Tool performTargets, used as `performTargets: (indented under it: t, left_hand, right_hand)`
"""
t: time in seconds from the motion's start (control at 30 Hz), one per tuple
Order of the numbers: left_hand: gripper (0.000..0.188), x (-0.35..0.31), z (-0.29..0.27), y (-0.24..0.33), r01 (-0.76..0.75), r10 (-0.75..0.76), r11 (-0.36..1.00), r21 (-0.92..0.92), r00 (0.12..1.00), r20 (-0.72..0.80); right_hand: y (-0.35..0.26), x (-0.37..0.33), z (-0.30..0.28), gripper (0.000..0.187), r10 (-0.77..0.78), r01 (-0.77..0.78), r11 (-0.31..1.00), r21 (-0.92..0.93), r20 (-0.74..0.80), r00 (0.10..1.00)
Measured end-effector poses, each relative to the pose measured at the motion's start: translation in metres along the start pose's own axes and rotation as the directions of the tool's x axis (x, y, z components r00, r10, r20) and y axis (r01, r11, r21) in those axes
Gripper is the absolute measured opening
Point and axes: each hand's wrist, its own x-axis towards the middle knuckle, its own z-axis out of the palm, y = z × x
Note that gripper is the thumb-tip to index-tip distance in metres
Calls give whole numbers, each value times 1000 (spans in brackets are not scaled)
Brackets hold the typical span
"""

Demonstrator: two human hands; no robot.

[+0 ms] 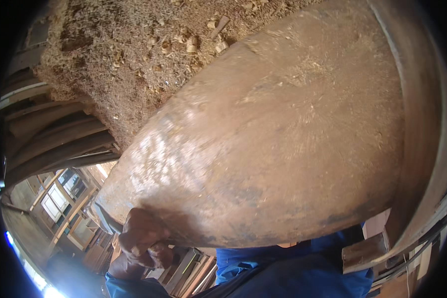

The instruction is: The person uses a drill to make holes in a wooden window frame, plugs an extension cord into a power strip, and uses a hammer to drive nails into the wood.

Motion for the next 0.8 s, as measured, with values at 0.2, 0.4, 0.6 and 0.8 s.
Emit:
performTargets:
  t: [0.2, 0.4, 0.6, 0.8]
  left_hand:
    - [6, -7, 7, -7, 50, -42, 990, -131, 997, 64]
    - [5, -7, 15, 2, 58, -57, 998, 17, 997, -47]
    - [7, -5, 19, 5, 18, 9, 990, 140, 982, -187]
    - [14, -4, 31, -13, -152, 179, 981, 119, 949, -260]
  right_hand:
    - [12, 2, 22, 32, 37, -37, 999, 8, 17, 999]
    - [6, -4, 37, 31, 10, -12, 999, 31, 44, 999]
    - [33, -12, 22, 31, 50, -51, 998, 33, 45, 998]
    - [37, -89, 4, 31, -41, 34, 998, 48, 166, 985]
